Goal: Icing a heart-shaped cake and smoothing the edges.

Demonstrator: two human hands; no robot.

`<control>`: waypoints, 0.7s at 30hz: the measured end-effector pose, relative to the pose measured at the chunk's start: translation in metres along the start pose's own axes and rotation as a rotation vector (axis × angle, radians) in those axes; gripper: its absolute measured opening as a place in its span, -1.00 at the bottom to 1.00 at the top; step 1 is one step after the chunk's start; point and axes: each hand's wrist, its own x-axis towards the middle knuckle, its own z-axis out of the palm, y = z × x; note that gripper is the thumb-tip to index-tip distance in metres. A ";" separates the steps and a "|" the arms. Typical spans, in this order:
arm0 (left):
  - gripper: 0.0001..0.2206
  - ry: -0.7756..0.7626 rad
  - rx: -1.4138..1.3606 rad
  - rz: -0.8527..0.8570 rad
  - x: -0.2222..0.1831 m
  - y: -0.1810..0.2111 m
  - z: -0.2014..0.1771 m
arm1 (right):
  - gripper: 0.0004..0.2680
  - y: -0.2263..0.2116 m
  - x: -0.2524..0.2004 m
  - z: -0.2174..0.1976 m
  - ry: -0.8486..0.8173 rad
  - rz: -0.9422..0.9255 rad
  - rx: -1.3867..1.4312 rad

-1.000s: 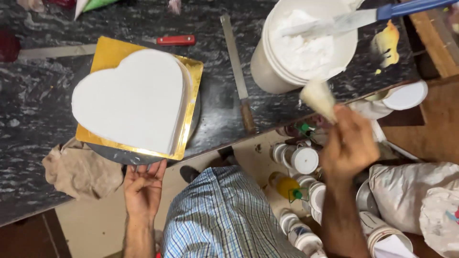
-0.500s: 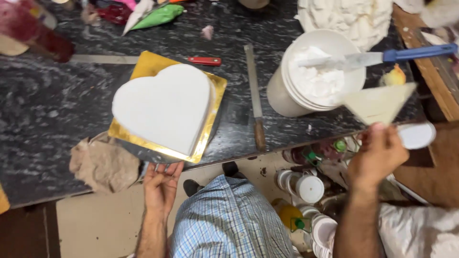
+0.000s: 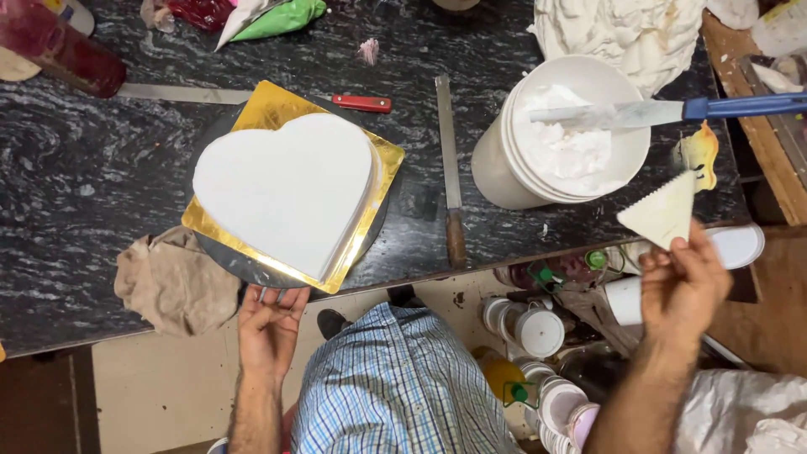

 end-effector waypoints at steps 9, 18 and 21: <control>-0.42 -0.176 -0.112 0.084 0.015 -0.017 -0.052 | -0.09 0.011 -0.004 0.077 -0.453 -0.060 -1.204; -0.37 -0.008 -0.044 0.044 0.002 -0.021 0.001 | -0.07 0.066 -0.059 0.127 -0.348 -0.206 -1.702; -0.33 -0.037 -0.079 0.033 0.003 -0.021 0.009 | -0.08 0.050 -0.068 0.140 -0.343 -0.146 -1.994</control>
